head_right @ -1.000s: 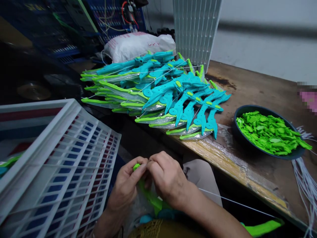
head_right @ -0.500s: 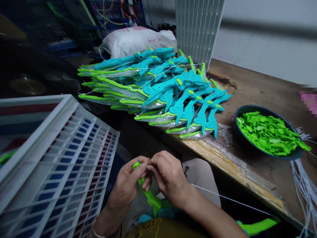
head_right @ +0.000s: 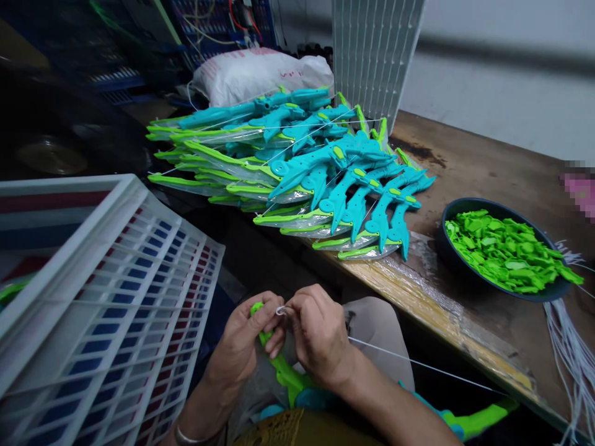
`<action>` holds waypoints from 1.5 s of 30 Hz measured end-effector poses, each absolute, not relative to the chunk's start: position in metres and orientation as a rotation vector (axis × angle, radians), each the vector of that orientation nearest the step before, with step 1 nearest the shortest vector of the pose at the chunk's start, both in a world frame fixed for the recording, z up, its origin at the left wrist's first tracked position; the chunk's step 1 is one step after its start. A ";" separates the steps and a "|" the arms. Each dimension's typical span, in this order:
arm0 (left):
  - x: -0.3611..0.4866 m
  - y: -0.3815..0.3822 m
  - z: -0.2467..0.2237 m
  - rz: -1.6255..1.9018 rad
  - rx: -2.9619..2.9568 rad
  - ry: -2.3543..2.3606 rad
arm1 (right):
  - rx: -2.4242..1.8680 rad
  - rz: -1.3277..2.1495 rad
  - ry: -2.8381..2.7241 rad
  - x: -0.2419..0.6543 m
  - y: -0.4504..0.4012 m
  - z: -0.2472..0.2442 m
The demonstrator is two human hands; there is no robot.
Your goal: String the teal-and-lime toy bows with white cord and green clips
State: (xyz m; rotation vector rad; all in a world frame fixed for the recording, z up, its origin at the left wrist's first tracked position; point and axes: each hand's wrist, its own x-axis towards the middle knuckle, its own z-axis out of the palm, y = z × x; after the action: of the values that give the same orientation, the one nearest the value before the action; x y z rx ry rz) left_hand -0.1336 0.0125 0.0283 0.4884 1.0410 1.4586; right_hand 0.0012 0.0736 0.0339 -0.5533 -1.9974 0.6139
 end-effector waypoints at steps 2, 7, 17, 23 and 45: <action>-0.134 0.013 0.029 1.460 0.494 1.040 | -0.566 0.637 -2.004 0.003 0.073 0.035; -0.134 0.013 0.030 1.457 0.512 1.041 | -0.542 0.714 -2.071 0.006 0.072 0.044; -0.130 0.012 0.035 1.489 0.493 1.000 | -0.609 0.988 -1.977 0.009 0.071 0.053; -0.133 0.014 0.028 1.478 0.562 1.005 | -0.774 1.023 -2.084 0.023 0.070 0.060; -0.152 0.017 0.064 1.440 0.750 0.702 | -0.709 0.463 -2.456 0.042 0.036 0.105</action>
State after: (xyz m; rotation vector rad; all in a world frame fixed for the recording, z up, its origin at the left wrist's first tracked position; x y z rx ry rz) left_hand -0.1521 0.0171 0.0639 0.7495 0.7019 1.4402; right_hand 0.0421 0.0357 0.1051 -0.7094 -2.4560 0.4630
